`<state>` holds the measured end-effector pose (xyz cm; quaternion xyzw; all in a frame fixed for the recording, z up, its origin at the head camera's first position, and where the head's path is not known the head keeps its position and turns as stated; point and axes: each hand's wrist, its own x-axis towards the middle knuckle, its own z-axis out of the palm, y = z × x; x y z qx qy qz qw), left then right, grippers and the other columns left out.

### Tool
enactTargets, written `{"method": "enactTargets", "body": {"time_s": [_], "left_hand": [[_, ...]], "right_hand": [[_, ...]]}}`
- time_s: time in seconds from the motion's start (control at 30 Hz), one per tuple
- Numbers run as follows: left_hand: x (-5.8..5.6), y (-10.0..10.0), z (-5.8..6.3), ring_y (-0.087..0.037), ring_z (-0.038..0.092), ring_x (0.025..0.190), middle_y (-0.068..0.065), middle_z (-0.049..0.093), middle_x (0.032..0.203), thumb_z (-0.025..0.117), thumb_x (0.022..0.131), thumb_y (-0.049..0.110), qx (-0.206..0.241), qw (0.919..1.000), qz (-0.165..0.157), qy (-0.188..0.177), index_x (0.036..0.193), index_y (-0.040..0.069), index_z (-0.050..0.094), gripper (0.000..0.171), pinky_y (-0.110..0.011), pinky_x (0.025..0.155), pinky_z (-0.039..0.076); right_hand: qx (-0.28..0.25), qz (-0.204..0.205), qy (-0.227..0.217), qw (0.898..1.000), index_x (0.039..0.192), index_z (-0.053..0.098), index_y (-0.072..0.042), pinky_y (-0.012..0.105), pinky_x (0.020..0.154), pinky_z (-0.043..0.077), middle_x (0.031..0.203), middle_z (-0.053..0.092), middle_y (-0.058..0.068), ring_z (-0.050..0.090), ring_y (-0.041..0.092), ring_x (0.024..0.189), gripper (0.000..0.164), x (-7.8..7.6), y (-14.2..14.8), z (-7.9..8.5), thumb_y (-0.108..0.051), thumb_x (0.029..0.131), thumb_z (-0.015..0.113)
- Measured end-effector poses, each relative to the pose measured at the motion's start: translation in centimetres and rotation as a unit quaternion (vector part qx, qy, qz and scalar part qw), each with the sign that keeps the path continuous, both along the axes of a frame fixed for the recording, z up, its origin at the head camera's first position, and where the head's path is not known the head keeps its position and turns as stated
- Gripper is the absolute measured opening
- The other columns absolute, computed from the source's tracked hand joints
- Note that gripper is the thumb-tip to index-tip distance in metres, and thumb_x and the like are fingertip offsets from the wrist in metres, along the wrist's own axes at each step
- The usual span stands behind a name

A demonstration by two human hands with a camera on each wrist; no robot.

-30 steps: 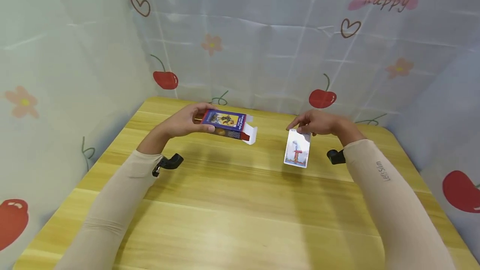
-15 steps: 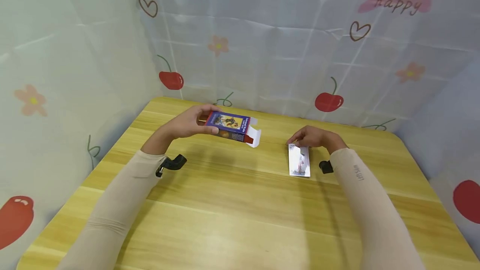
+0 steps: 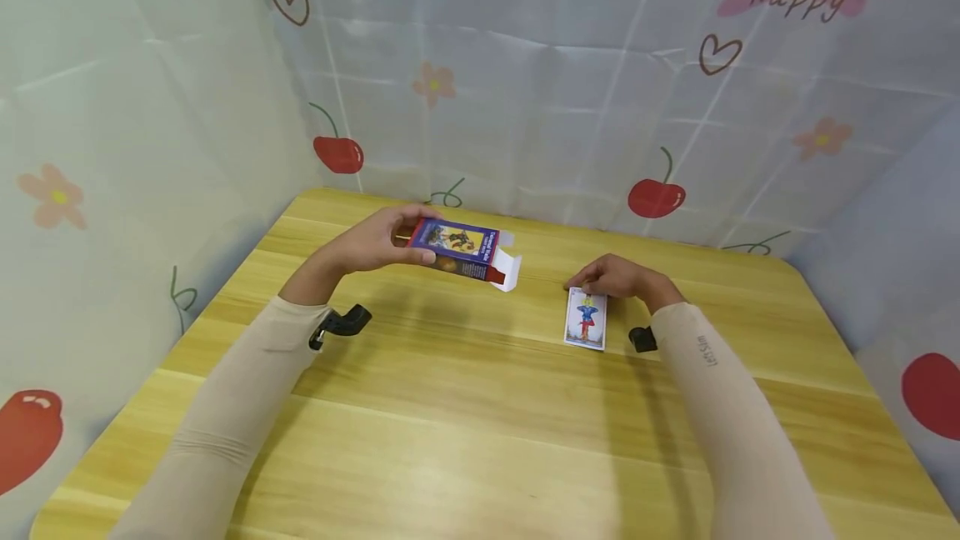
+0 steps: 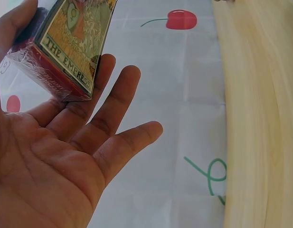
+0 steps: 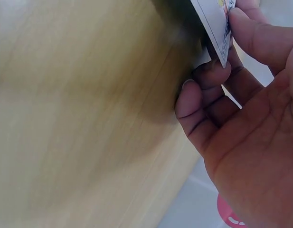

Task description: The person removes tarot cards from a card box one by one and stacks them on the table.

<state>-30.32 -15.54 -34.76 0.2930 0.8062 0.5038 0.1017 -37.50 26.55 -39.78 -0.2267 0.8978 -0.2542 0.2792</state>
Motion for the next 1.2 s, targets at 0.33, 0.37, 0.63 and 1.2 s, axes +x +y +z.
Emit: {"method": "enactTargets", "body": {"time_s": [0.33,0.37,0.63,1.2], "left_hand": [[0.2,0.1,0.2,-0.024,0.060,0.113,-0.010,0.057,0.128,0.076,0.086,0.027,-0.005,1.0000,-0.003,-0.007,0.139,0.011,0.049,0.061,-0.038,0.101,0.051],[0.3,0.1,0.2,-0.024,0.060,0.114,-0.011,0.057,0.128,0.076,0.086,0.027,-0.005,1.0000,-0.004,-0.008,0.138,0.011,0.049,0.061,-0.038,0.101,0.051],[0.2,0.1,0.1,-0.023,0.059,0.114,-0.009,0.057,0.128,0.077,0.086,0.027,-0.006,1.0000,-0.004,-0.006,0.138,0.012,0.050,0.061,-0.038,0.101,0.050],[0.3,0.1,0.2,-0.024,0.060,0.113,-0.009,0.058,0.127,0.077,0.085,0.028,0.002,1.0000,0.000,-0.001,0.138,0.011,0.050,0.061,-0.039,0.101,0.051]], "right_hand": [[-0.012,-0.004,0.010,1.000,0.126,0.066,-0.001,0.026,0.074,0.049,0.129,0.063,0.023,0.061,0.014,0.088,0.031,0.2,0.1,-0.5,-0.004,0.097,0.056],[-0.012,-0.003,0.013,1.000,0.126,0.066,-0.001,0.026,0.075,0.049,0.129,0.063,0.022,0.061,0.014,0.089,0.031,0.3,0.2,-0.5,-0.004,0.097,0.056],[-0.020,-0.005,0.016,1.000,0.127,0.066,-0.003,0.025,0.079,0.048,0.135,0.060,0.021,0.060,0.021,0.107,0.032,0.5,0.0,-0.5,-0.006,0.097,0.058],[-0.137,-0.088,0.125,0.979,0.128,0.063,-0.006,0.031,0.066,0.048,0.104,0.063,0.010,0.052,0.025,0.081,0.031,2.8,-2.7,5.4,-0.020,0.104,0.050]]}}
